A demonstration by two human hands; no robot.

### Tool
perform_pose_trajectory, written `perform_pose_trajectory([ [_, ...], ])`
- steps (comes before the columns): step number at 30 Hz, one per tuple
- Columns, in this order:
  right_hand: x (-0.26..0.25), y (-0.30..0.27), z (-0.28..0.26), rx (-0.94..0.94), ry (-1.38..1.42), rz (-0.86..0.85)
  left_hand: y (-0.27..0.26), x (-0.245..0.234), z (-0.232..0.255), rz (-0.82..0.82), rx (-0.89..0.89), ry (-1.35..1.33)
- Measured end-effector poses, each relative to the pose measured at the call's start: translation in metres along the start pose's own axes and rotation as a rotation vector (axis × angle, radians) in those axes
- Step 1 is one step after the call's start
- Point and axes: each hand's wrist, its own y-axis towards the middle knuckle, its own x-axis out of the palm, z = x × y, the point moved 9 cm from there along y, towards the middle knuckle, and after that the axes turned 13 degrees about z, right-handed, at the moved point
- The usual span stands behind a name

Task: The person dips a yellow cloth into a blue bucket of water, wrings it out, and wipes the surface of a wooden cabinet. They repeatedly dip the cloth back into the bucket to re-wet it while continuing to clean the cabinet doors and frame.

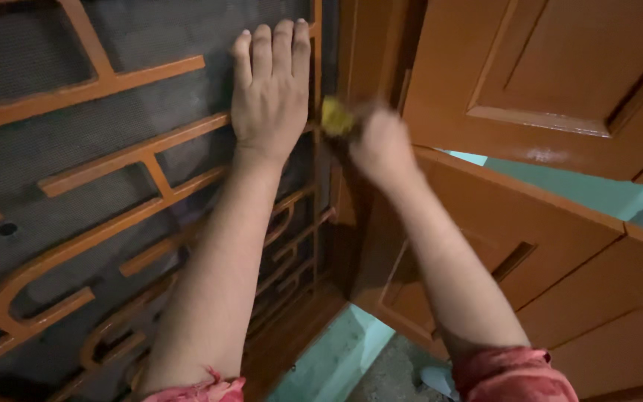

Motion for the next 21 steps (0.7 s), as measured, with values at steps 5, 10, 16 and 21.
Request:
perform_pose_trajectory([
  [5, -0.068, 0.066, -0.039, -0.350, 0.224, 0.599, -0.003, 0.004, 0.000, 0.003, 0.000, -0.021],
  [10, -0.006, 0.037, -0.035, -0.198, 0.307, 0.432, -0.004, 0.005, 0.002, -0.001, -0.010, -0.062],
  [16, 0.081, -0.070, 0.023, 0.024, 0.277, 0.255, -0.005, 0.006, 0.003, 0.021, 0.001, -0.036],
  [21, 0.194, -0.174, 0.086, 0.219, -0.028, -0.319, -0.006, 0.014, 0.003, -0.055, -0.010, -0.081],
])
